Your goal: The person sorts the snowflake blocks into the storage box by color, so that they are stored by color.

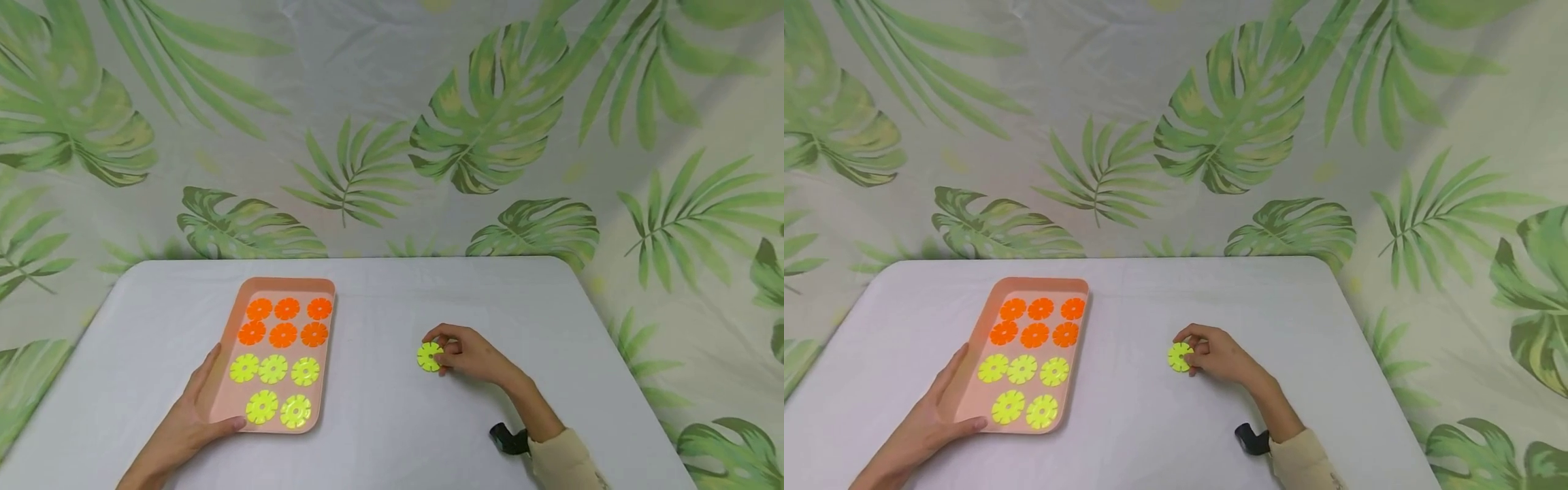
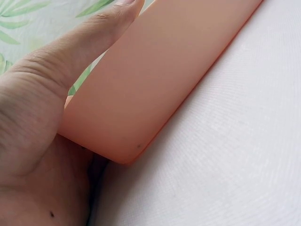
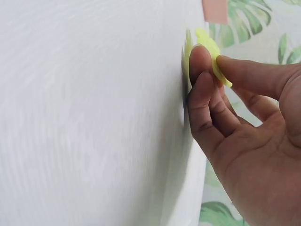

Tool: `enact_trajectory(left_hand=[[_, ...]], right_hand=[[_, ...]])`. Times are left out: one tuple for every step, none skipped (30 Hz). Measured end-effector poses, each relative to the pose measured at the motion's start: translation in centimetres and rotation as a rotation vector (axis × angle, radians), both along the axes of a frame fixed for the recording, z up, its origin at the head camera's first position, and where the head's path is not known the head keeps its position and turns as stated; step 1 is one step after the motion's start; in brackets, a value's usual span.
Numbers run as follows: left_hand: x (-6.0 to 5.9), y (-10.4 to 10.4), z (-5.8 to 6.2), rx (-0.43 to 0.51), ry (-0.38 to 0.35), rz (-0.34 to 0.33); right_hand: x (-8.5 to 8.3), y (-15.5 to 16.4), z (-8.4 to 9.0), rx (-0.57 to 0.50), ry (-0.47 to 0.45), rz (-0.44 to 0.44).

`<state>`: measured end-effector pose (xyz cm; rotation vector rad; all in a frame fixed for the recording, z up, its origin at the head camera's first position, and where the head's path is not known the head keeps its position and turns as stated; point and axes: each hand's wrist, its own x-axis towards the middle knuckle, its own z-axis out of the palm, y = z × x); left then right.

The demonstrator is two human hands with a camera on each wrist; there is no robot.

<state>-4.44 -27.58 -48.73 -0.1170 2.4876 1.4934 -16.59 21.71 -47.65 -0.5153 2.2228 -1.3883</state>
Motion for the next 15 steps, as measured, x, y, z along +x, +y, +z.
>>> enact_trajectory(left_hand=[[0.0,0.0,0.0,0.001,-0.001,0.0],[0.0,0.0,-0.1,0.002,0.0,0.0],[0.0,0.0,-0.1,0.009,0.002,0.0],[0.1,0.0,-0.1,0.012,0.005,0.0],[0.1,0.0,-0.1,0.013,0.003,0.001],[0.1,-0.1,-0.2,0.015,0.001,0.0],[0.1,-0.1,-0.2,0.016,-0.001,0.0],[0.1,-0.1,-0.2,0.016,-0.001,0.0],[0.0,0.0,-0.2,0.013,-0.002,0.001],[0.0,0.0,-0.1,0.009,-0.004,0.002],[0.0,0.0,-0.1,0.005,-0.004,0.003],[0.0,0.0,-0.2,0.005,-0.003,0.003],[0.0,0.0,-0.2,0.004,0.004,-0.001],[0.0,0.0,-0.2,-0.003,0.005,-0.002],[0.0,0.1,-0.2,-0.008,0.007,-0.002]], right_hand=[[0.0,-0.3,0.0,-0.011,-0.004,-0.003],[-0.1,-0.5,0.0,-0.019,-0.004,-0.008],[-0.1,-0.7,0.0,-0.032,-0.006,-0.013],[-0.1,-1.0,-0.1,-0.046,-0.008,-0.02],[-0.1,-1.3,0.0,-0.051,-0.006,-0.03],[-0.1,-1.5,0.0,-0.058,-0.004,-0.037],[-0.2,-1.7,0.0,-0.061,0.002,-0.043],[-0.2,-2.0,0.1,-0.065,0.007,-0.048],[-0.3,-2.2,0.1,-0.069,0.013,-0.05],[-0.4,-2.4,0.2,-0.071,0.024,-0.05],[-0.5,-2.5,0.2,-0.074,0.034,-0.046],[-0.6,-2.7,0.2,-0.075,0.045,-0.041],[-0.7,-2.9,0.2,-0.074,0.061,-0.033],[-0.8,-3.2,0.2,-0.074,0.078,-0.024],[-1.0,-3.4,0.3,-0.069,0.099,-0.014]])
